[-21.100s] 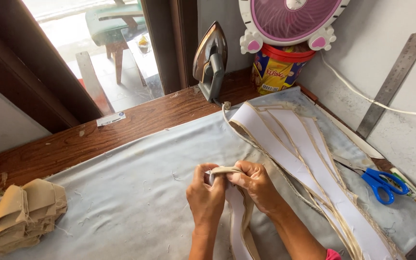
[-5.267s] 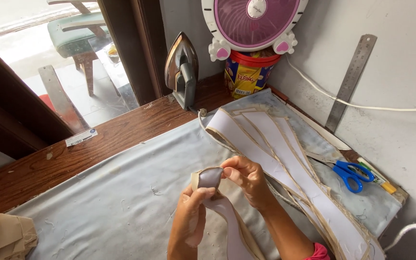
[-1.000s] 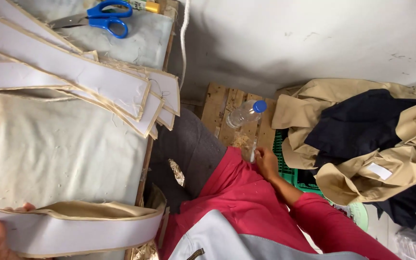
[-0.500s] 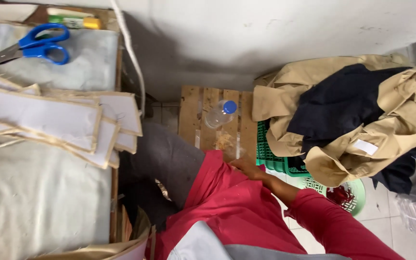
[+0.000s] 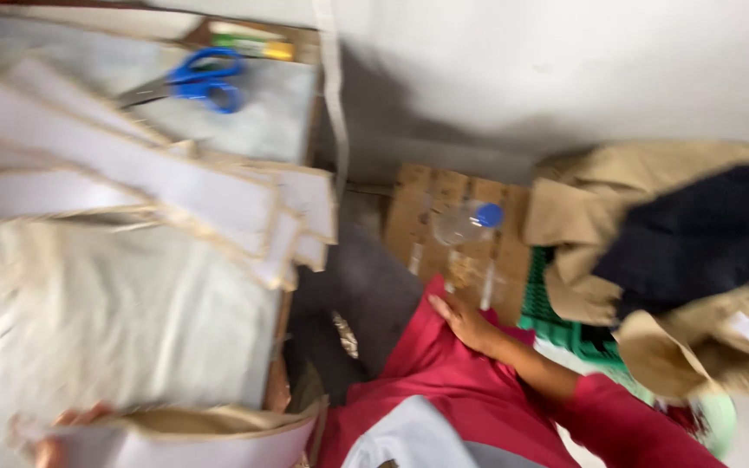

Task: Folding long strips of fabric and trimming the edges with scissors at a workbench.

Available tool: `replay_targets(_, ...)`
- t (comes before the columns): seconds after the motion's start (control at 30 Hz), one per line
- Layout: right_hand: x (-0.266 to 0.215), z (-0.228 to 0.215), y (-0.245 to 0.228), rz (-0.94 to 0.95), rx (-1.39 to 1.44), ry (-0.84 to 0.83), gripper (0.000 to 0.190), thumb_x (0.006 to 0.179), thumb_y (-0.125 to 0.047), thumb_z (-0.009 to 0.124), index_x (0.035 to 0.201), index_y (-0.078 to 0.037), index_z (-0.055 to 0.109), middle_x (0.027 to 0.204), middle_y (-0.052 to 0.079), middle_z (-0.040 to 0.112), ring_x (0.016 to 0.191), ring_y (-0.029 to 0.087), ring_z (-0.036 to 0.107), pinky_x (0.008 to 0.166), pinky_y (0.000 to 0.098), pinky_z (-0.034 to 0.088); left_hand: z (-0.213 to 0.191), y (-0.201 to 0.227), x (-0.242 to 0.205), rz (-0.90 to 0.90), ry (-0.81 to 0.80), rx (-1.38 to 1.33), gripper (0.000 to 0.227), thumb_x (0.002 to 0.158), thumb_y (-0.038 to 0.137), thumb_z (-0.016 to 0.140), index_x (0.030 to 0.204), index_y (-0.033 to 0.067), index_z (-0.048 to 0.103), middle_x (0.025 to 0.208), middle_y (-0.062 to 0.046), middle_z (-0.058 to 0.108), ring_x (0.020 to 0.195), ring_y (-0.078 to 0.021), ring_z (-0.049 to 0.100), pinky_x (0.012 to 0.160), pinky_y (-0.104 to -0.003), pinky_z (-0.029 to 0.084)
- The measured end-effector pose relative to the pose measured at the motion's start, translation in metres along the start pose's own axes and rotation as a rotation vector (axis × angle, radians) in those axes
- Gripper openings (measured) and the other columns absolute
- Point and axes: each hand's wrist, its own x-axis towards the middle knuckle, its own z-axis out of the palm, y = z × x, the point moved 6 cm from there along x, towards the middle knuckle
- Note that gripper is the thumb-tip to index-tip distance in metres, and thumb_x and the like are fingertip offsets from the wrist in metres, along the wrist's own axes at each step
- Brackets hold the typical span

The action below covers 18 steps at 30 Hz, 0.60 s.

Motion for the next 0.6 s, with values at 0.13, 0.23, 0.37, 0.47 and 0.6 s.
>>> replay_targets(0.13,0.010,0.017,-0.185,-0.415,-0.362,0.183,0.031,0.085,-0.023,0.058,0.109,-0.003,0.059,0.108,0.012,0.064,0.101,0.025,0.061,0.093,0.0332,0.044,0.078,0.037,0.000,0.025,0.013,-0.107,0.040,0.084,0.031,0.062,0.120,0.0154,0.056,0.095,-0.007,0.067,0.082,-0.0188,0.068,0.070,-0.029,0.055)
replay_targets(0.23,0.031,0.034,-0.291,-0.684,-0.279,0.217,0.021,0.089,-0.005,0.053,0.108,-0.002,0.061,0.108,0.011,0.063,0.102,0.022,0.062,0.094,0.0302,0.047,0.106,0.054,-0.018,-0.048,-0.017,-0.145,0.026,0.086,0.026,0.062,0.110,0.0153,0.060,0.088,-0.012,0.066,0.083,-0.0214,0.067,0.068,-0.031,0.054)
replay_targets(0.37,0.120,0.061,-0.362,-1.005,-0.314,0.249,0.026,0.098,-0.009,0.038,0.101,0.003,0.061,0.098,0.016,0.062,0.091,0.030,0.062,0.081,0.0345,0.048,0.107,0.055,-0.015,-0.055,0.039,-0.171,0.028,0.082,0.016,0.061,0.110,0.0188,0.058,0.087,-0.001,0.064,0.076,-0.0204,0.068,0.054,-0.032,0.053)
replay_targets(0.47,0.243,0.076,-0.358,-1.013,-0.558,0.314,0.031,0.094,-0.009,0.045,0.123,0.001,0.051,0.119,0.019,0.054,0.112,0.033,0.051,0.099,0.0399,0.038,0.117,0.065,-0.013,-0.084,0.026,-0.159,0.037,0.079,0.014,0.060,0.115,0.0114,0.059,0.080,-0.010,0.065,0.067,-0.0191,0.065,0.051,-0.032,0.053)
replay_targets(0.6,0.326,0.093,-0.330,-0.986,-0.961,0.095,0.045,0.093,-0.016,0.048,0.131,0.008,0.045,0.129,0.029,0.049,0.119,0.041,0.045,0.101,0.0455,0.034,0.107,0.073,-0.013,-0.020,0.032,-0.166,0.012,0.077,0.017,0.065,0.087,0.0129,0.060,0.064,-0.003,0.060,0.045,-0.0120,0.054,0.038,-0.026,0.044)
